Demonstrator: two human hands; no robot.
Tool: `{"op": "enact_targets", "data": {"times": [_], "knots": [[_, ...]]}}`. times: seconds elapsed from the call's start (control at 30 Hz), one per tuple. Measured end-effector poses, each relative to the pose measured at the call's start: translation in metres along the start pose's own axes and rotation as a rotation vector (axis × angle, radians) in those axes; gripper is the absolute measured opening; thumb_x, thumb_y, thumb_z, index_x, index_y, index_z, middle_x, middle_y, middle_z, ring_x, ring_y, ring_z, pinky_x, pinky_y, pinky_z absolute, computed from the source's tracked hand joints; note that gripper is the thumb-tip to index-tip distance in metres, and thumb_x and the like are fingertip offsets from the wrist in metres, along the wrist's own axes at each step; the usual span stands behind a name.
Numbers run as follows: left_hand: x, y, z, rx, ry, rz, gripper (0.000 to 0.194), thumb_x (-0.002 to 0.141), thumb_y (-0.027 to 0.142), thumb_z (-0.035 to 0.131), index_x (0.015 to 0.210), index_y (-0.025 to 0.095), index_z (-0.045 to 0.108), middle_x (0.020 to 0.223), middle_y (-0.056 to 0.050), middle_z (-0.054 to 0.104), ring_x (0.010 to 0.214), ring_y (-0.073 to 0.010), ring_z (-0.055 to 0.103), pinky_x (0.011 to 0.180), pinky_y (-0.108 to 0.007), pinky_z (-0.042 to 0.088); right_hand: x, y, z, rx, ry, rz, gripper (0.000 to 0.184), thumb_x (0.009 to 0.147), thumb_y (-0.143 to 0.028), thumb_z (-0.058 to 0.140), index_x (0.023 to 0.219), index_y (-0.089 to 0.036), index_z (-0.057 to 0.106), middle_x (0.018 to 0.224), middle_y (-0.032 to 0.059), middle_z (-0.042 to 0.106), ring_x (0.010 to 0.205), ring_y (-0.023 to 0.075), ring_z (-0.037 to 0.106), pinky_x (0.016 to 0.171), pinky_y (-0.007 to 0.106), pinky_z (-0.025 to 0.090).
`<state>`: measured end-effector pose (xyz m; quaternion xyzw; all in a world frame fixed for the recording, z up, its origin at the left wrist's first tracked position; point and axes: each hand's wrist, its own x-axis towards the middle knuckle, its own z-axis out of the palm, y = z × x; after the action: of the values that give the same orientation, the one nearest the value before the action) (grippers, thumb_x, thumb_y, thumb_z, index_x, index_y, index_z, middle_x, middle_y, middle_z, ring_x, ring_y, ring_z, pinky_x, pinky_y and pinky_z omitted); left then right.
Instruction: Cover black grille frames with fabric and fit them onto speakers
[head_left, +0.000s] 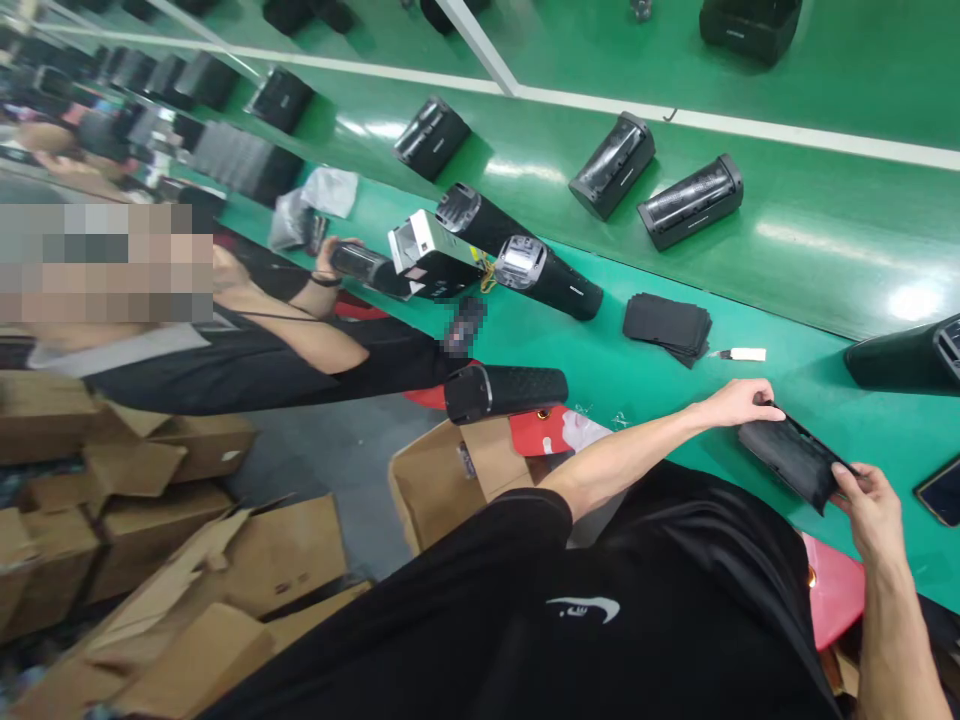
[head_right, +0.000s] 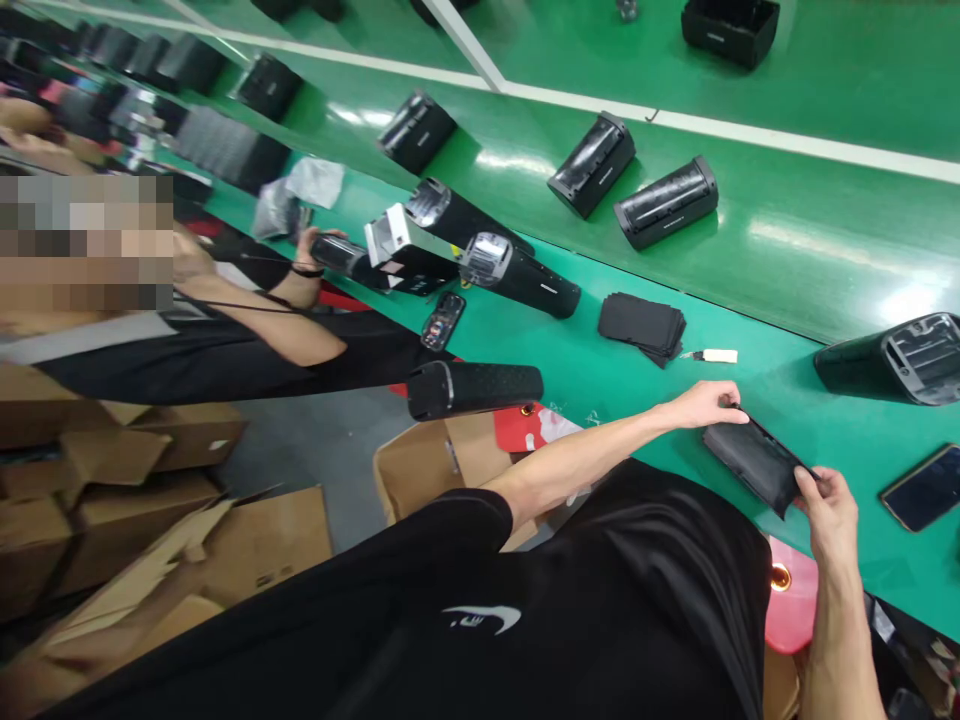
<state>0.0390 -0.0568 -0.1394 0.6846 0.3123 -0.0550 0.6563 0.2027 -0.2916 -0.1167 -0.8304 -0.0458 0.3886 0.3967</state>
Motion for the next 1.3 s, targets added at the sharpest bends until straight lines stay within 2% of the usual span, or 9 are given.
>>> {"op": "enact_targets", "data": {"times": [0.1, 0.17, 0.27, 0.43, 0.6, 0.73, 0.93, 1.13, 1.3], "knots": [[-0.017, 0.01, -0.01, -0.42, -0.086, -0.107, 0.052, 0.076, 0.049, 0.084, 0.108, 0.019, 0.057, 0.089, 0.001, 0.066, 0.077, -0.0141, 0.063, 0.066, -0.025, 0.044, -0.008, -0.019, -0.001, 0.151, -0.057, 0.038, 0.072, 0.05, -0.07, 0.089, 0.094, -0.025, 0.055, 0.074, -0.0033, 0.062, 0.063, 0.0171, 0.058, 0.056, 0.03, 0.049], [-0.029, 0.016, -0.016, -0.567, -0.096, -0.116, 0.054, 0.073, 0.046, 0.085, 0.11, 0.02, 0.055, 0.082, 0.003, 0.064, 0.068, -0.0125, 0.061, 0.06, -0.023, 0.042, -0.014, -0.033, -0.001, 0.251, -0.059, 0.056, 0.071, 0.047, -0.062, 0.095, 0.092, -0.025, 0.054, 0.069, -0.0068, 0.057, 0.056, 0.0129, 0.053, 0.053, 0.026, 0.045], [-0.041, 0.025, -0.022, -0.654, -0.044, -0.078, 0.054, 0.071, 0.043, 0.088, 0.107, 0.019, 0.056, 0.073, 0.006, 0.06, 0.062, -0.0098, 0.057, 0.056, -0.021, 0.039, -0.025, -0.051, -0.003, 0.386, -0.054, 0.07, 0.069, 0.042, -0.048, 0.1, 0.089, -0.025, 0.055, 0.063, -0.0104, 0.05, 0.053, 0.0094, 0.049, 0.053, 0.023, 0.046], [-0.054, 0.039, -0.025, -0.75, 0.036, -0.094, 0.059, 0.064, 0.042, 0.094, 0.105, 0.019, 0.058, 0.072, 0.007, 0.058, 0.061, -0.0075, 0.055, 0.057, -0.02, 0.038, -0.039, -0.07, -0.007, 0.417, -0.111, 0.018, 0.062, 0.048, -0.04, 0.1, 0.092, -0.024, 0.059, 0.073, -0.0064, 0.059, 0.06, 0.0103, 0.055, 0.06, 0.024, 0.05], [-0.062, 0.045, -0.026, -0.741, 0.064, -0.072, 0.051, 0.069, 0.046, 0.087, 0.101, 0.018, 0.058, 0.069, 0.008, 0.053, 0.059, -0.0065, 0.049, 0.055, -0.019, 0.035, -0.042, -0.074, -0.004, 0.389, -0.04, -0.02, 0.058, 0.052, -0.044, 0.097, 0.094, -0.024, 0.062, 0.076, -0.0045, 0.061, 0.065, 0.0122, 0.058, 0.062, 0.025, 0.05], [-0.061, 0.041, -0.025, -0.659, 0.098, -0.04, 0.041, 0.073, 0.039, 0.081, 0.1, 0.018, 0.058, 0.07, 0.009, 0.051, 0.058, -0.0061, 0.045, 0.056, -0.02, 0.033, -0.04, -0.073, -0.003, 0.378, -0.058, -0.076, 0.057, 0.053, -0.04, 0.097, 0.095, -0.023, 0.063, 0.07, -0.0072, 0.056, 0.06, 0.0108, 0.054, 0.06, 0.024, 0.047], [-0.056, 0.035, -0.022, -0.506, 0.162, 0.058, 0.034, 0.076, 0.039, 0.075, 0.098, 0.017, 0.061, 0.081, 0.004, 0.059, 0.073, -0.0093, 0.052, 0.07, -0.023, 0.038, -0.039, -0.073, -0.002, 0.347, -0.028, -0.065, 0.056, 0.055, -0.041, 0.097, 0.095, -0.022, 0.063, 0.068, -0.0074, 0.055, 0.056, 0.009, 0.047, 0.051, 0.02, 0.037], [-0.055, 0.035, -0.022, -0.422, 0.184, 0.052, 0.028, 0.081, 0.038, 0.068, 0.099, 0.017, 0.062, 0.082, 0.004, 0.061, 0.072, -0.0099, 0.052, 0.071, -0.025, 0.038, -0.041, -0.077, 0.005, 0.343, 0.025, -0.098, 0.053, 0.058, -0.044, 0.093, 0.095, -0.022, 0.062, 0.068, -0.0081, 0.052, 0.052, 0.0071, 0.04, 0.048, 0.021, 0.029], [-0.055, 0.032, -0.022, -0.469, 0.181, 0.031, 0.03, 0.079, 0.034, 0.068, 0.102, 0.016, 0.061, 0.082, 0.004, 0.061, 0.069, -0.009, 0.051, 0.069, -0.024, 0.037, -0.036, -0.073, 0.006, 0.299, 0.038, -0.096, 0.052, 0.063, -0.051, 0.091, 0.095, -0.021, 0.062, 0.071, -0.0073, 0.055, 0.05, 0.0064, 0.037, 0.047, 0.022, 0.029]]}}
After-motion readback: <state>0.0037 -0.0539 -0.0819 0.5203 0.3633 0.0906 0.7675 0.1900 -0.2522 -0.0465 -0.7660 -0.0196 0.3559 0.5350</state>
